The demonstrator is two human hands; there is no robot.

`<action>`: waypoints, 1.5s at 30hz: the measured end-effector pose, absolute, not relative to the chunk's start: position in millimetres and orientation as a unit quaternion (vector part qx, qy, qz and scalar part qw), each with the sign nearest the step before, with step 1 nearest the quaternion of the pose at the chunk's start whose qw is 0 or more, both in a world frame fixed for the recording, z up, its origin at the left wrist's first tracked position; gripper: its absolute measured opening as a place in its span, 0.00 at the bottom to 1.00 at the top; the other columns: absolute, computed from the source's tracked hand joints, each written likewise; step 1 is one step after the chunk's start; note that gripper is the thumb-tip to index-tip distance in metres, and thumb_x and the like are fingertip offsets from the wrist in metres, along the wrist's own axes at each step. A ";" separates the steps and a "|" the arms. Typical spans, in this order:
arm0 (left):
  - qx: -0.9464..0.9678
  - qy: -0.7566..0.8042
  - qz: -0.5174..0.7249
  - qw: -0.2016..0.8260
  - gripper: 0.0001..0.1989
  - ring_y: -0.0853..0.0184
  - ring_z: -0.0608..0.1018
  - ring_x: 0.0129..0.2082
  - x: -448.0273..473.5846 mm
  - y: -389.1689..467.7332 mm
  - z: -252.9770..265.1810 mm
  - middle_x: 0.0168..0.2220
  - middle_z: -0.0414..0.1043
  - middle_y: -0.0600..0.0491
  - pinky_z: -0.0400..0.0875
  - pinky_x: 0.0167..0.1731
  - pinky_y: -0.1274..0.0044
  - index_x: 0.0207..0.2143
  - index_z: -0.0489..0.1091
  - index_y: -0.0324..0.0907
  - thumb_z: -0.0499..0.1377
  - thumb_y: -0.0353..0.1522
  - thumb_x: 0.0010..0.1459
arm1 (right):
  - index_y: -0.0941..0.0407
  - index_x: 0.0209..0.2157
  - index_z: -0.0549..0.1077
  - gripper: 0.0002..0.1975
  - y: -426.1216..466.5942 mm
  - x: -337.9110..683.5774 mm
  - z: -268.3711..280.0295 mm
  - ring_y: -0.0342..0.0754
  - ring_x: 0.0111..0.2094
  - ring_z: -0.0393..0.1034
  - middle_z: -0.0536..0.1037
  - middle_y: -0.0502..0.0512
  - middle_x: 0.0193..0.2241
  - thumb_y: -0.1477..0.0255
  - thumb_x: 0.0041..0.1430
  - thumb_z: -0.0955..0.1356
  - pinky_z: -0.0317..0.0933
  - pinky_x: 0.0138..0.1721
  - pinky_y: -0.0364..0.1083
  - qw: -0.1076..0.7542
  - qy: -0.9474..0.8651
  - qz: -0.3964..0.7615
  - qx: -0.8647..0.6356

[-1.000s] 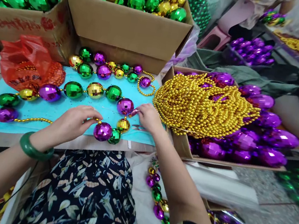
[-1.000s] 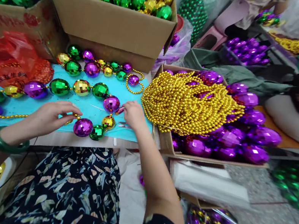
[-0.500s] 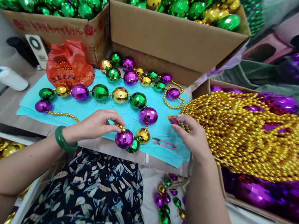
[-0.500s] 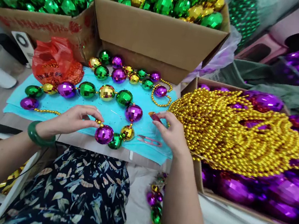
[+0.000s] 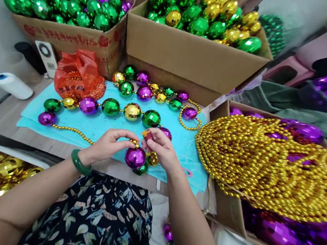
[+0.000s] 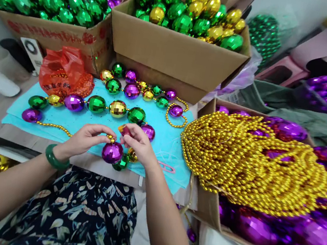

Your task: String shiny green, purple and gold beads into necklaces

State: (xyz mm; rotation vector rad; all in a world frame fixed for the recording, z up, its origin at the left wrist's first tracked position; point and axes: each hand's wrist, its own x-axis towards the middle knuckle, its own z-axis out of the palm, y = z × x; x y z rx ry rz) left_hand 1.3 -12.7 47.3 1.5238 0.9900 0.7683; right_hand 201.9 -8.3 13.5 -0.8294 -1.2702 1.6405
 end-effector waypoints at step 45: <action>0.508 0.366 0.451 0.637 0.14 0.71 0.77 0.36 8.3 -12.6 27.8 0.34 0.75 0.54 0.70 0.37 0.80 0.42 0.67 0.42 0.63 0.28 0.53 | 0.58 0.16 0.68 0.22 12.7 173.2 -8.1 0.41 0.18 0.57 0.66 0.50 0.15 0.56 0.53 0.66 0.51 0.22 0.43 0.460 -0.485 0.640 -0.379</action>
